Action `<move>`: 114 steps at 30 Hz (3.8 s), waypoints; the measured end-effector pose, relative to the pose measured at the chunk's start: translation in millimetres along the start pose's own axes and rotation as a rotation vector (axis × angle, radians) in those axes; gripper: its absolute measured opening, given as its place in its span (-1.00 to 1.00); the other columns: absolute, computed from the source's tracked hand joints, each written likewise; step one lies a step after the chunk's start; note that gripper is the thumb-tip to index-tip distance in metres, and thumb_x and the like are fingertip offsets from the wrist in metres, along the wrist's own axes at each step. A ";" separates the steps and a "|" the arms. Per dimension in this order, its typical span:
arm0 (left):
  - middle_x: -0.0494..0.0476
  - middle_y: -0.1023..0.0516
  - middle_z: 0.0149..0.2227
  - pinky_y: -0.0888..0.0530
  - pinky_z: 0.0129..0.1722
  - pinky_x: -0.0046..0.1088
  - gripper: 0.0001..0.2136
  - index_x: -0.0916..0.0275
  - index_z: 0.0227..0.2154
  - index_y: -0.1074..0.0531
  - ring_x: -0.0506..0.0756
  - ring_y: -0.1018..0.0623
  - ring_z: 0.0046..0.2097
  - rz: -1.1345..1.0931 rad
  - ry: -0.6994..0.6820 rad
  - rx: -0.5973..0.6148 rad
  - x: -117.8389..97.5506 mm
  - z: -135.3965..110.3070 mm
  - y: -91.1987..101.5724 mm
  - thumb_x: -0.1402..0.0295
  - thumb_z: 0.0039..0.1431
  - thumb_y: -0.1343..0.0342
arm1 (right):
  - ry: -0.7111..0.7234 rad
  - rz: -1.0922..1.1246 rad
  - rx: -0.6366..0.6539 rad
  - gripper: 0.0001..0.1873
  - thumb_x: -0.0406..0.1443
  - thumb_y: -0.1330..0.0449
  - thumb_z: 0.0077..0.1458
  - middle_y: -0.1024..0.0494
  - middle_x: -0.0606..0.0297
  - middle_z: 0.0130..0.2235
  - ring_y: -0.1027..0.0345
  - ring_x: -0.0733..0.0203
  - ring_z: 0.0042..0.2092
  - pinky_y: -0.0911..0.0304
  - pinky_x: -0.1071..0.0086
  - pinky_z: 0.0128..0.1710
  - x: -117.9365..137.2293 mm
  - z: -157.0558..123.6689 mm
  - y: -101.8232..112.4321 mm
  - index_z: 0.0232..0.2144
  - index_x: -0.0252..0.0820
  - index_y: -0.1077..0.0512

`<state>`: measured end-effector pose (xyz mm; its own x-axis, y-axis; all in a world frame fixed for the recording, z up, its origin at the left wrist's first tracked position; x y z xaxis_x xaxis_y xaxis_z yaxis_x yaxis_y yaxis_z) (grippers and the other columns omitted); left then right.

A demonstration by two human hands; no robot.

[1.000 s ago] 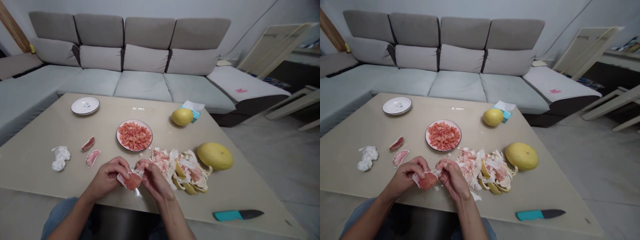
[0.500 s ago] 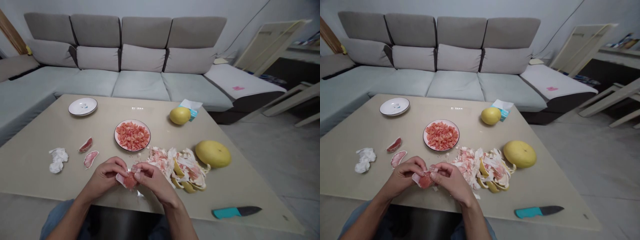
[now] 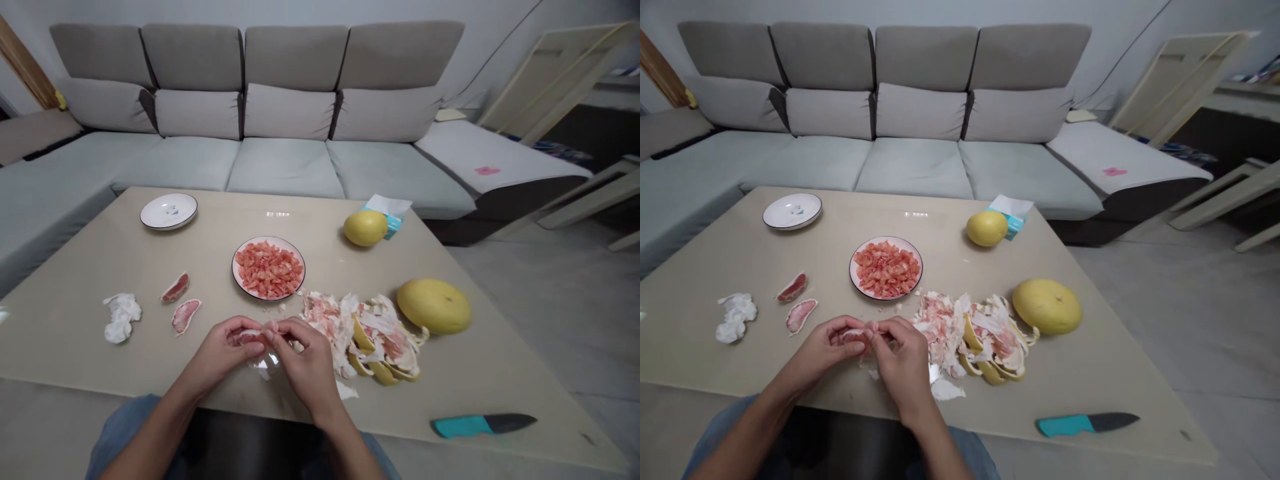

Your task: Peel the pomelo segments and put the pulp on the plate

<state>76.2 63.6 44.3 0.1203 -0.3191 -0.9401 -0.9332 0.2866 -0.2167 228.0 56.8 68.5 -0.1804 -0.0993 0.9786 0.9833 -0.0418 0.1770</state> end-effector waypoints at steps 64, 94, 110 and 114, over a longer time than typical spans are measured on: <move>0.11 -0.54 -0.34 -0.39 -0.16 -0.39 -0.66 0.25 -0.05 -0.42 0.06 -0.50 -0.26 -0.027 0.038 0.285 -2.8 -14.4 -11.4 0.24 0.13 -0.20 | -0.134 0.103 -0.080 -0.80 -0.21 -0.24 0.07 -0.62 0.22 -0.29 -0.48 0.13 -0.31 -0.34 0.35 -0.34 -12.5 3.8 23.7 -0.27 -0.15 -0.57; 0.06 -0.49 -0.42 -0.43 -0.33 -0.58 -0.80 0.31 -0.40 -0.43 -0.06 -0.46 -0.38 -0.292 0.071 -0.186 4.1 -1.3 13.1 0.27 0.08 -0.26 | 0.011 -0.258 0.155 -0.85 -0.29 -0.16 0.12 -0.59 0.27 -0.39 -0.42 0.19 -0.36 -0.27 0.39 -0.35 -12.6 -3.9 -5.0 -0.38 -0.16 -0.54; 0.04 -0.55 -0.27 -0.46 -0.23 -0.51 -0.70 0.21 -0.23 -0.39 -0.04 -0.54 -0.31 -0.372 -0.010 -0.171 -3.1 -13.0 5.3 0.41 -0.02 -0.34 | -0.207 0.172 0.069 -0.81 -0.19 -0.29 -0.04 -0.61 0.26 -0.44 -0.41 0.23 -0.43 -0.29 0.44 -0.44 -10.0 -10.9 -18.8 -0.42 -0.20 -0.57; 0.07 -0.54 -0.22 -0.47 -0.19 -0.48 -0.65 0.19 -0.16 -0.41 -0.01 -0.55 -0.27 -0.377 0.006 -0.166 -3.1 -14.4 5.8 0.40 -0.03 -0.35 | -0.214 0.175 0.054 -0.82 -0.20 -0.30 -0.07 -0.61 0.25 -0.45 -0.42 0.23 -0.44 -0.29 0.42 -0.45 -12.0 -11.4 -19.1 -0.43 -0.20 -0.57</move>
<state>65.6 53.3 49.7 0.4631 -0.3790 -0.8012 -0.8660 -0.0013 -0.5000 211.1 47.4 52.2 -0.0039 0.1126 0.9936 0.9999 0.0114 0.0026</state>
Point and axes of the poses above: each hand's wrist, its own z-axis towards the middle knuckle, its own y-axis out of the back of the hand, x = y × z, the point moved 4 cm from there along z, towards the middle knuckle
